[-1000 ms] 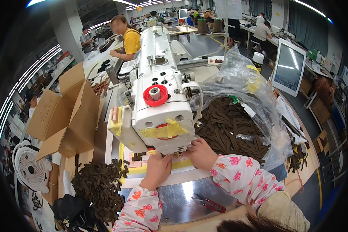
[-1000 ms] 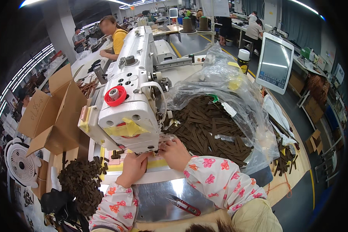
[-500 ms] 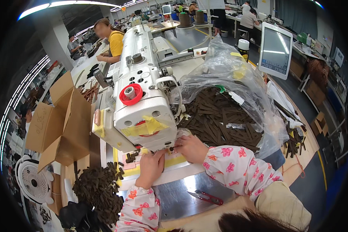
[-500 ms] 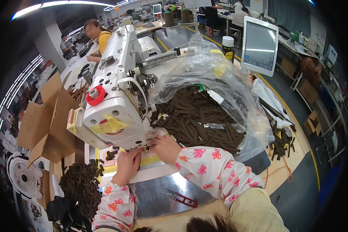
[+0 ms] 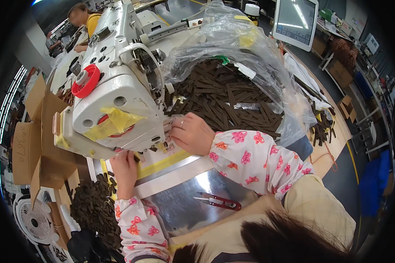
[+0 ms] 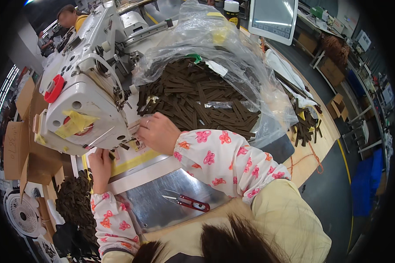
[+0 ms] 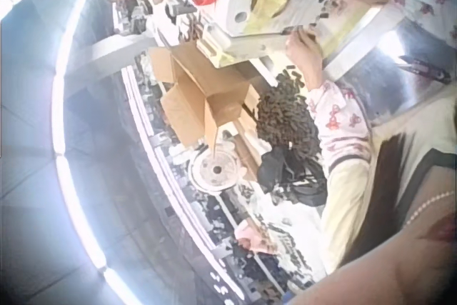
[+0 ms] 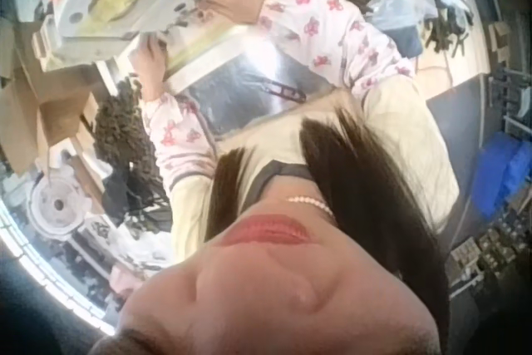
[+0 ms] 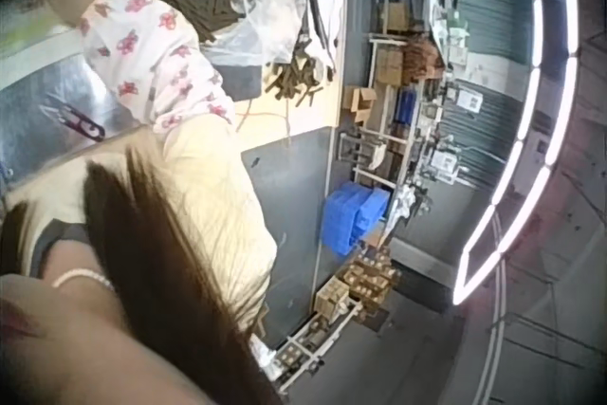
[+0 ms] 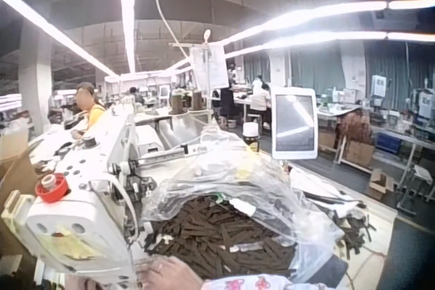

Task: The person picks up fabric strips, positions them under a sewing machine needle, and stitches them.

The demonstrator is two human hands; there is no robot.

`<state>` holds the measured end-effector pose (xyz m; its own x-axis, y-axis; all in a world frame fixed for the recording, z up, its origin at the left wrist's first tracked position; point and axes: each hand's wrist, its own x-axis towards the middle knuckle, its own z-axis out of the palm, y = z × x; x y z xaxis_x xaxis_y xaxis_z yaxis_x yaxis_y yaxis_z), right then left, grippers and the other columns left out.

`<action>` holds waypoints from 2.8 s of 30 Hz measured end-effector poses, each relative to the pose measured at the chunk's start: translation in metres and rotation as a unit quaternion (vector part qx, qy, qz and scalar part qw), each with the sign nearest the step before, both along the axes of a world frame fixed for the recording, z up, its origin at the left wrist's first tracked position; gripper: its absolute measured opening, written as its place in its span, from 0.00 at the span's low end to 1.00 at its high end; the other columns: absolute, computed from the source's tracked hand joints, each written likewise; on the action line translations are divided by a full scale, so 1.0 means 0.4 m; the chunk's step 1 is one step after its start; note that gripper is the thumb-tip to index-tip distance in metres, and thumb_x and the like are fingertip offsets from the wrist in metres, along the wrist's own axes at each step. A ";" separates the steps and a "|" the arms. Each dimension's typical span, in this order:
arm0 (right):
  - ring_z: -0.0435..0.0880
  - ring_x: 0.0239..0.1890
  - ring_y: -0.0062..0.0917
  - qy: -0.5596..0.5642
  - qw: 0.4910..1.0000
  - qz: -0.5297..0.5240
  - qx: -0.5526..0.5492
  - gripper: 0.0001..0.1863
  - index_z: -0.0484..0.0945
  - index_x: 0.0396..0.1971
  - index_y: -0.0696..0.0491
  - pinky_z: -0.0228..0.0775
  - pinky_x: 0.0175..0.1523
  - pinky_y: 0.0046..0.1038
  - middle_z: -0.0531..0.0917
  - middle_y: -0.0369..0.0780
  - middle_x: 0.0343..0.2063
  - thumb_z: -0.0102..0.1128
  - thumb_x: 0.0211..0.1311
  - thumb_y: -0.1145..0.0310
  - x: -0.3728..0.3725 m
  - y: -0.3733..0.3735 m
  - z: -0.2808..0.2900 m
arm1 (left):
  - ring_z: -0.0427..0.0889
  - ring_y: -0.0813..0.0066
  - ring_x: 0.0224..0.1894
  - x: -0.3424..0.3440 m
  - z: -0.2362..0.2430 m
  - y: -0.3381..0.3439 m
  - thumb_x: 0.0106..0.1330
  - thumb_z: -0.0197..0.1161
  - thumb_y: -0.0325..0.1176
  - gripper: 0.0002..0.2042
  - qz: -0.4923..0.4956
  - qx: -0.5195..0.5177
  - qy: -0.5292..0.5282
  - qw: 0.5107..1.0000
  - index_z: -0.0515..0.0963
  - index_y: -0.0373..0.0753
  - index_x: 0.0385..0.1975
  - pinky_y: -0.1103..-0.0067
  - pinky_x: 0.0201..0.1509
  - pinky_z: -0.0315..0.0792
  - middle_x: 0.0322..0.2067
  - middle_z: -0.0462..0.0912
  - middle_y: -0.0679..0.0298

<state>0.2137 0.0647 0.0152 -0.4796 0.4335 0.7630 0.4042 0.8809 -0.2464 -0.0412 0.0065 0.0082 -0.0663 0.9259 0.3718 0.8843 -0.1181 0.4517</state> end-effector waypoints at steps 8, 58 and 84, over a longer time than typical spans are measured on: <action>0.77 0.34 0.30 -0.104 0.963 -0.240 -0.062 0.07 0.75 0.24 0.52 0.66 0.38 0.33 0.76 0.38 0.27 0.62 0.45 0.68 0.168 0.082 0.094 | 0.71 0.48 0.22 -0.003 0.031 -0.031 0.58 0.56 0.29 0.11 0.030 -0.003 -0.062 0.998 0.74 0.26 0.18 0.64 0.28 0.63 0.17 0.73 0.46; 0.78 0.33 0.41 -0.103 0.967 0.038 -0.230 0.07 0.78 0.29 0.59 0.71 0.38 0.36 0.77 0.44 0.28 0.56 0.47 0.79 0.038 -0.002 -0.007 | 0.70 0.56 0.34 0.145 -0.016 -0.051 0.53 0.55 0.20 0.11 -0.108 0.075 -0.016 0.991 0.78 0.35 0.36 0.67 0.40 0.64 0.32 0.75 0.53; 0.77 0.36 0.37 -0.121 0.987 0.054 -0.088 0.07 0.77 0.30 0.56 0.71 0.38 0.34 0.78 0.43 0.32 0.55 0.48 0.75 -0.013 -0.016 -0.040 | 0.72 0.60 0.32 0.142 -0.002 -0.047 0.51 0.58 0.22 0.14 -0.125 0.028 0.045 0.991 0.81 0.45 0.37 0.68 0.38 0.66 0.27 0.75 0.59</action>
<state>0.2084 0.0585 -0.0008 -0.6889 0.4856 0.5382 0.3768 0.8741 -0.3064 0.0155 -0.0123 0.0074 0.1991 0.8872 0.4162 0.8607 -0.3614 0.3586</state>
